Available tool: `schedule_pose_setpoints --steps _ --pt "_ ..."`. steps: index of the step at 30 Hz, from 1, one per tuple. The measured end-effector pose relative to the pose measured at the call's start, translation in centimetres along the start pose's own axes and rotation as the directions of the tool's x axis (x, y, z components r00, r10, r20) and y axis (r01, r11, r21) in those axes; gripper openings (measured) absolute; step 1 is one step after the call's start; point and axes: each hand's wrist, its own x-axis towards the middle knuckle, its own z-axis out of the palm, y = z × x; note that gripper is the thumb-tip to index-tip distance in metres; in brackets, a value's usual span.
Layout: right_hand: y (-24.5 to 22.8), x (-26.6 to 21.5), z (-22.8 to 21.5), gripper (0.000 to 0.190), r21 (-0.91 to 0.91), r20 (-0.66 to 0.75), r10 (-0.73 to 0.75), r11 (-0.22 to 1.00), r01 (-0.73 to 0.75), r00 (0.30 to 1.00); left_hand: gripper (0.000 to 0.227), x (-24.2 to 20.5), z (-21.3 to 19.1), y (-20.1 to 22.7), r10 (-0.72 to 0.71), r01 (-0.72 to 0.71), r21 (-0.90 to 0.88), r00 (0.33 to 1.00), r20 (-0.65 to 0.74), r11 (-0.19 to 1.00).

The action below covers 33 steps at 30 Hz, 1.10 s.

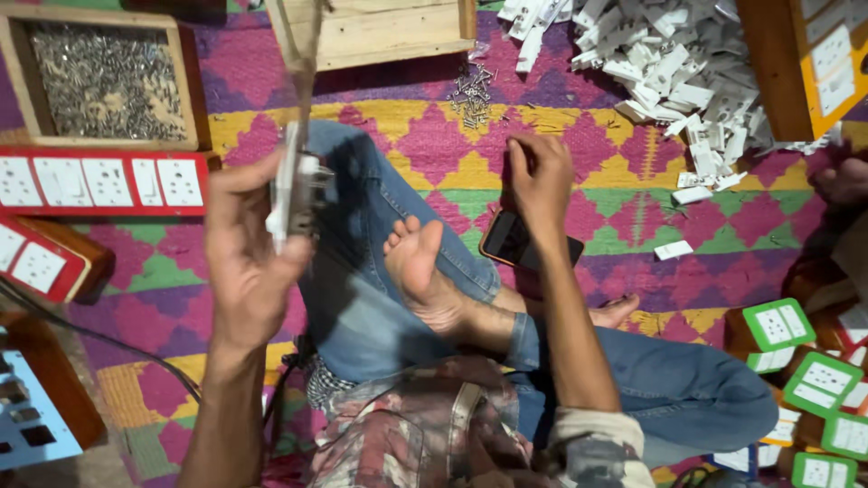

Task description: The person assembles white electrical switches and sockets into a red rectangular board. They insert each component into a cutout, flip the board to secure it with screws, and repeat the process for multiple units.

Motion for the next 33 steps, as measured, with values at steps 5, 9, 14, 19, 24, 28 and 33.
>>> schedule_pose_setpoints --steps 5,9,14,19,24,28,33 --pt "-0.9 1.2 2.7 0.014 -0.08 -0.126 0.079 0.993 -0.089 0.989 0.074 0.4 1.1 0.1 -0.135 0.118 -0.485 0.991 0.0 0.867" --pt "-1.2 0.8 3.1 0.012 -0.158 -0.155 0.037 0.985 -0.062 0.987 0.072 0.4 3.3 -2.2 -0.281 0.311 -0.767 0.943 0.177 0.561" --pt "-0.2 0.7 3.2 0.007 -0.192 -0.113 -0.067 0.98 0.045 0.991 0.072 -0.5 5.8 -4.8 -0.373 0.396 -0.778 0.9 0.225 0.488" --pt "-1.1 -0.6 -0.9 0.004 0.372 -0.042 0.441 0.84 -0.396 0.896 0.074 -1.8 6.8 -5.1 -0.451 0.495 -0.748 0.844 0.292 0.442" --pt "-5.7 -7.2 -7.5 0.006 0.746 -0.042 0.302 0.644 -0.172 0.952 0.075 -2.7 8.2 -5.2 -0.469 0.558 -0.728 0.806 0.361 0.399" --pt "-9.3 -10.1 -9.6 0.012 0.809 0.03 0.277 0.558 -0.186 0.96 0.077 -4.0 9.7 -5.7 -0.506 0.624 -0.691 0.755 0.416 0.364" --pt "-10.8 -11.2 -10.5 0.016 0.685 -0.021 0.185 0.718 -0.121 0.983 0.071 -6.2 11.4 -7.2 -0.558 0.638 -0.652 0.741 0.373 0.41"
